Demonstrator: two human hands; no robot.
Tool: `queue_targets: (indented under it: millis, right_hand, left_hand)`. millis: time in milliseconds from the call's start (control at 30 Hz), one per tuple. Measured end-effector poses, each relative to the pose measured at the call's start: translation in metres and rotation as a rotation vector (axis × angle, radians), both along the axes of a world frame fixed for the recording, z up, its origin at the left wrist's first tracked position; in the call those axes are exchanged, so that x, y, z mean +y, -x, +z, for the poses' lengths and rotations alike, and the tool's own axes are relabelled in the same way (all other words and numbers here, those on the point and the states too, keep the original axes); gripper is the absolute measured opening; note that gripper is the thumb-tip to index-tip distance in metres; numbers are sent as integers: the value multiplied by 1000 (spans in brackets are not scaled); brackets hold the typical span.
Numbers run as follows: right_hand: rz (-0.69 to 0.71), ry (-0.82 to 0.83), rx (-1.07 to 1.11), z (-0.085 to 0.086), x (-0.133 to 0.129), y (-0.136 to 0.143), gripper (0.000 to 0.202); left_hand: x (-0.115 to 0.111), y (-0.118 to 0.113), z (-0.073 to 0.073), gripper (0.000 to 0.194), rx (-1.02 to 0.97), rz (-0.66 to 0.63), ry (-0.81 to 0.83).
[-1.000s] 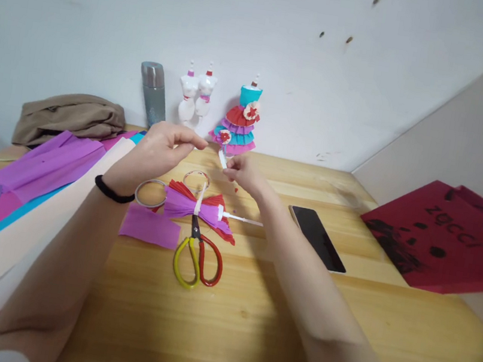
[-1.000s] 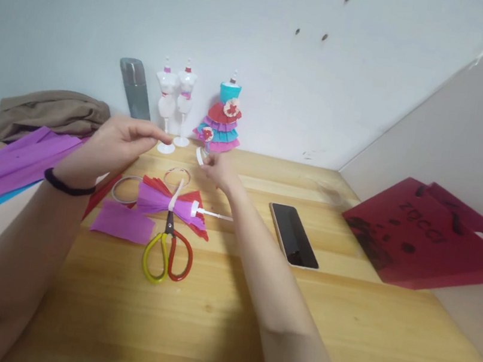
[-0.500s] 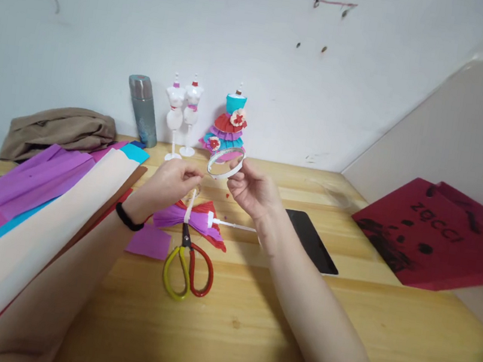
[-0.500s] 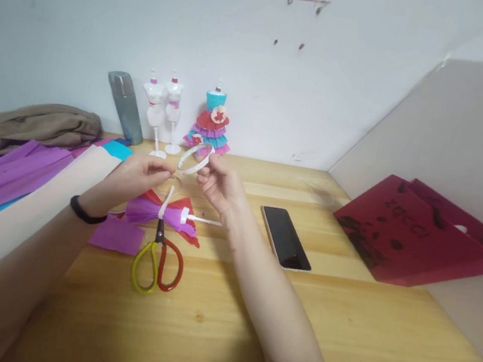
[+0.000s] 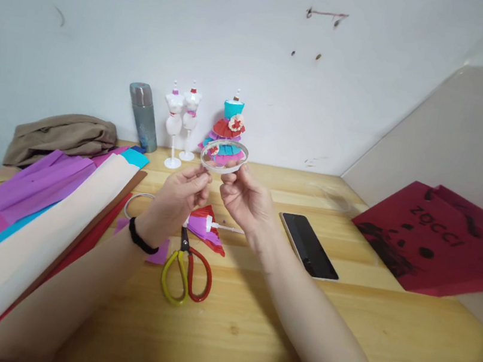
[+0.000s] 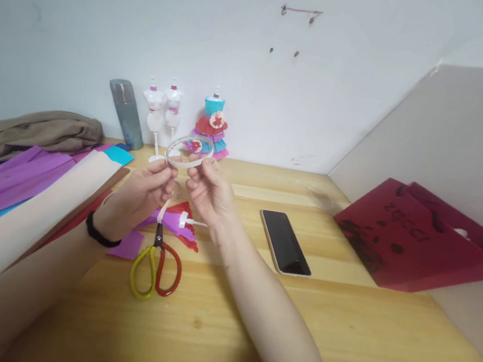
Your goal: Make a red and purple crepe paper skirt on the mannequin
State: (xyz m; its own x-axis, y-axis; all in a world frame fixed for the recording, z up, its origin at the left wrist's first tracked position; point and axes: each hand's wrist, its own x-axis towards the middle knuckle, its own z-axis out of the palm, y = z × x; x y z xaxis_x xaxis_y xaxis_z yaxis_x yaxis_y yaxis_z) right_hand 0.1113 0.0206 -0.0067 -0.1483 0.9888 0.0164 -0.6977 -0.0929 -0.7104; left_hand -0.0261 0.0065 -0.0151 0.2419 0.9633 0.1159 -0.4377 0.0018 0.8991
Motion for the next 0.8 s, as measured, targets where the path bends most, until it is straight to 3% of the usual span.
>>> queue_targets:
  millis: [133,200,367,400,500,567,700,800]
  right_hand:
    - [126,-5,77,1,-6,5,12]
    - [182,-33,1,-1,-5,2,11]
    - [263,-263,-616,0,-3,-17,44]
    - [182,-335,-713,2,-4,-21,46]
    - [-231,-554,-867,9,-6,-27,36]
    - [-311,-678,-912,12,-7,-27,22]
    - [69,-722,-931,9,-5,-27,23]
    - [81,-627,-880,3,0,-28,25]
  left_hand:
    - [-2,2,6,15,-183,8,32]
    - [-3,3,9,21,-211,25,59]
    - [-3,7,16,23,-207,72,124]
    - [-3,8,17,23,-204,72,138]
    - [-3,9,16,26,-191,49,154]
    - [-3,8,15,30,-180,15,149]
    - [-1,8,11,31,-103,7,71]
    - [2,11,8,32,56,72,-29]
